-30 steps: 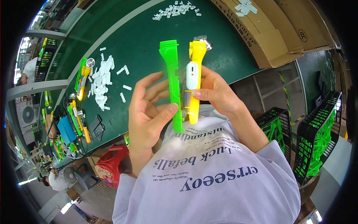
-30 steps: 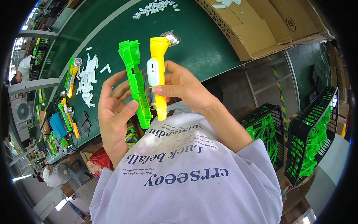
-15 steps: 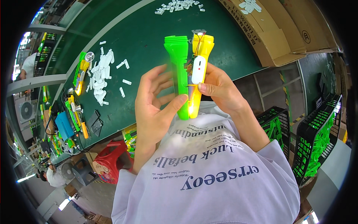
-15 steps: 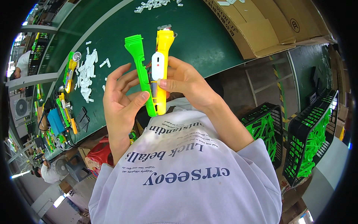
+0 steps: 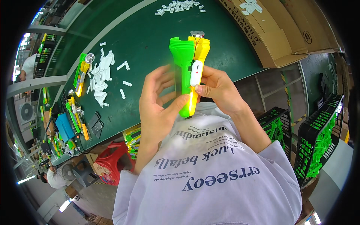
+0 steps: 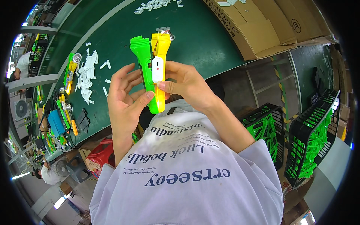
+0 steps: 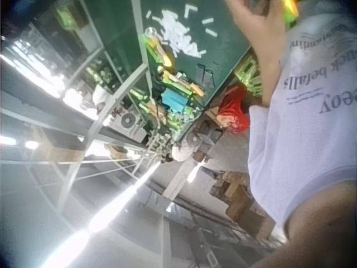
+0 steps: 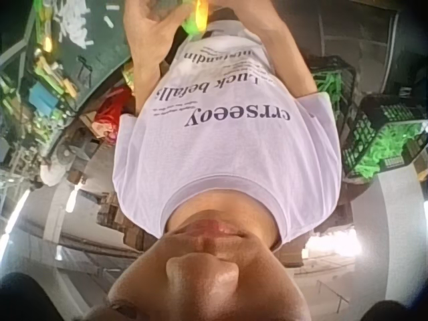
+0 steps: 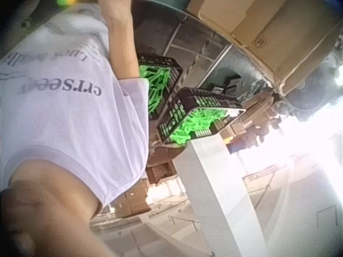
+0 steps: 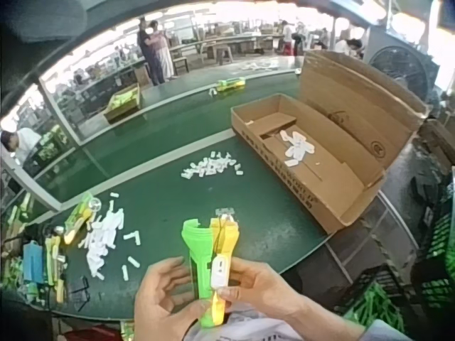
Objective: The person assembles a handheld flashlight by hand, fitting internal circuitry, a reflector cone, and a plastic chassis into the flashlight housing.
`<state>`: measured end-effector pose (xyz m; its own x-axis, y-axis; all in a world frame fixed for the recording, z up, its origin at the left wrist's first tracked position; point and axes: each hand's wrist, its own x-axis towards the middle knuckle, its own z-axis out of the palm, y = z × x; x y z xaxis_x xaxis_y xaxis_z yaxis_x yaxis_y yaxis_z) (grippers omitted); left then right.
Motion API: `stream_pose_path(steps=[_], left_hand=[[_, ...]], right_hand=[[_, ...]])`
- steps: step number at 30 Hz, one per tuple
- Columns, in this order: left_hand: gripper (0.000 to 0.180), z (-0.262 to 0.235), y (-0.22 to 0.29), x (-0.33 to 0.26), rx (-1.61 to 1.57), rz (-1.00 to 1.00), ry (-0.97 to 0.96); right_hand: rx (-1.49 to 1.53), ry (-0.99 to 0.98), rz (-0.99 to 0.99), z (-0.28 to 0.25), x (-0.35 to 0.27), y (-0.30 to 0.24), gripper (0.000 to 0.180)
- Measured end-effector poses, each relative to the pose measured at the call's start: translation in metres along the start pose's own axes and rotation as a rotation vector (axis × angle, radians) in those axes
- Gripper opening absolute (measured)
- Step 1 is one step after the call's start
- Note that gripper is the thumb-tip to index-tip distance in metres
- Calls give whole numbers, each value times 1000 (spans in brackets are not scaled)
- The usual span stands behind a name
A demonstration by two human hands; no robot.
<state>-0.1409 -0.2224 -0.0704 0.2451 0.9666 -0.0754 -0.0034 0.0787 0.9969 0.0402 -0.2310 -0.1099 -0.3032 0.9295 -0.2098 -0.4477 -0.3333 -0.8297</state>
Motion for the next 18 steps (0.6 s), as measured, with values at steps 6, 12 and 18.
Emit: stream_pose_path(steps=[6, 12, 18], left_hand=[[67, -1, 1, 1, 42, -43, -35], [66, 3, -8, 1, 133, 20, -56], [58, -2, -19, 7, 104, -40, 20]], right_hand=[[8, -58, 23, -5, -1, 4, 40], [-9, 24, -17, -6, 2, 6, 42], [-112, 25, -82, -8, 5, 12, 38]])
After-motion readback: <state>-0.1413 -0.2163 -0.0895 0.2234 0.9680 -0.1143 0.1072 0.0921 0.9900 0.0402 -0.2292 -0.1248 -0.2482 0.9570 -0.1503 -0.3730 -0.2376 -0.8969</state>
